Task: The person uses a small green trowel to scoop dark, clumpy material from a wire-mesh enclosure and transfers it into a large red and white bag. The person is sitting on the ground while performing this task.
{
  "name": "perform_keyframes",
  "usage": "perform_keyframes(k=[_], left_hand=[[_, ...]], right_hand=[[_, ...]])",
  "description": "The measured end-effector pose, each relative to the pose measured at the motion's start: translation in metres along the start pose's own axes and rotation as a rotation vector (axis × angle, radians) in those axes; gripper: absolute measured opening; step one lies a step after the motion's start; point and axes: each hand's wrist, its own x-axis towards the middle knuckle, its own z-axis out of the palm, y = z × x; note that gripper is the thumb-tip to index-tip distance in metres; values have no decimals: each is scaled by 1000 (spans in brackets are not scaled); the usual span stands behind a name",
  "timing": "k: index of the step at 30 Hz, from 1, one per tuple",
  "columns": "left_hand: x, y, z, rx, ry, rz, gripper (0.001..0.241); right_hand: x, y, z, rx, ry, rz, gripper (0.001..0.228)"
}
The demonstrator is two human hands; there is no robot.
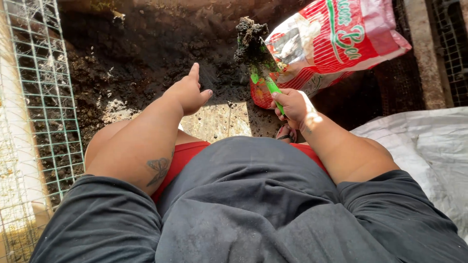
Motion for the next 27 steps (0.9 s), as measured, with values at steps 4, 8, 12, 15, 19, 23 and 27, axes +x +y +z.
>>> perform_keyframes(k=[4, 8, 12, 15, 19, 23, 27], left_hand=[[4, 0, 2, 49, -8, -2, 85], [13, -7, 7, 73, -1, -14, 87], [13, -8, 9, 77, -14, -16, 86], [17, -11, 11, 93, -20, -24, 87], [13, -10, 7, 75, -33, -35, 85], [-7, 11, -2, 67, -35, -56, 84], [-6, 11, -2, 77, -51, -61, 83]], right_hand=[[-7, 1, -7, 43, 31, -12, 32], [-19, -13, -6, 88, 55, -29, 27], [-41, -43, -16, 111, 74, -34, 24], [-61, -70, -36, 217, 143, -125, 15], [-69, -92, -91, 222, 268, -99, 9], [-76, -110, -144, 235, 465, -232, 14], [-68, -135, -164, 154, 681, -221, 14]])
